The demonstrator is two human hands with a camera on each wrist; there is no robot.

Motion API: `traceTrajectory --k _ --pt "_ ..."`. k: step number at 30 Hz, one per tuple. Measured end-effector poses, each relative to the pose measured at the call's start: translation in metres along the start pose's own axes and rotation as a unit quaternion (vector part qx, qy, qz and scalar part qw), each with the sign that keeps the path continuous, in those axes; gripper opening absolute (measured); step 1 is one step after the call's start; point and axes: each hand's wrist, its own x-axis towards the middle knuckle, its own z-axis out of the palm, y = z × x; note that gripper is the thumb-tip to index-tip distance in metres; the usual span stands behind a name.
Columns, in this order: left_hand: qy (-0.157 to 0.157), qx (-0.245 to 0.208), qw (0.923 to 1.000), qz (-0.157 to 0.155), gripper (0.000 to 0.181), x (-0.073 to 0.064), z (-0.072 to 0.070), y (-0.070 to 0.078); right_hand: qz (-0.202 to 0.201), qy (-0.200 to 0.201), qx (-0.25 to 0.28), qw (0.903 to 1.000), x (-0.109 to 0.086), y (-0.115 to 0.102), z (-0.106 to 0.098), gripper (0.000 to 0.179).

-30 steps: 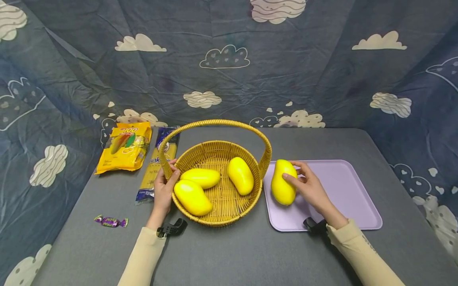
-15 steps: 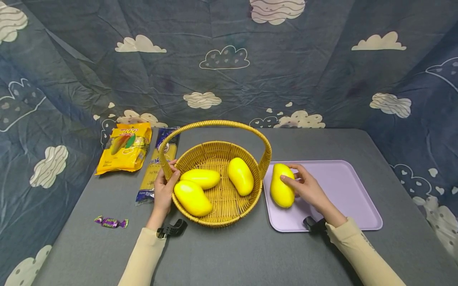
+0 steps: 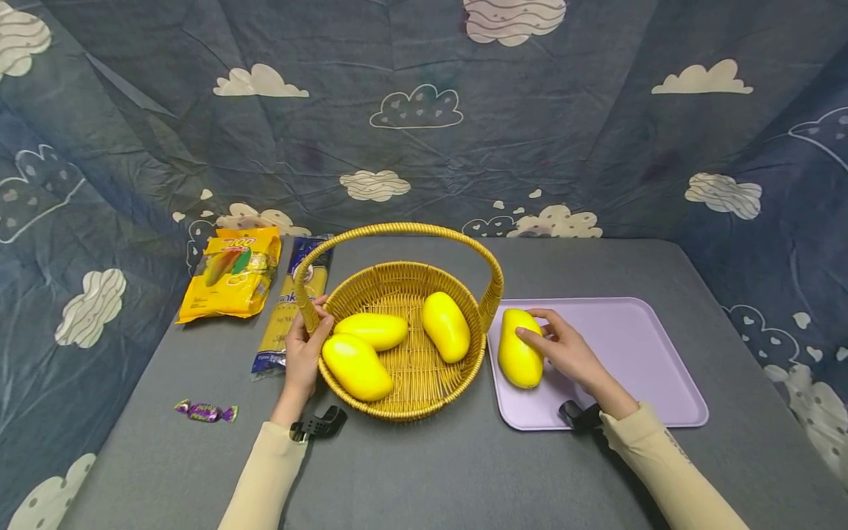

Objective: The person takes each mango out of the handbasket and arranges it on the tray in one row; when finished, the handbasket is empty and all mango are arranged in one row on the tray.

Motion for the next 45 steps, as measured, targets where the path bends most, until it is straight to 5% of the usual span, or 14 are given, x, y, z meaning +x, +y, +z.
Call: traceTrajectory --k 45 --pt "-0.006 -0.009 0.9999 0.002 0.025 0.0002 0.0011 0.0014 0.072 -0.06 -0.012 0.9955 0.0087 -0.0023 -0.0033 0.075"
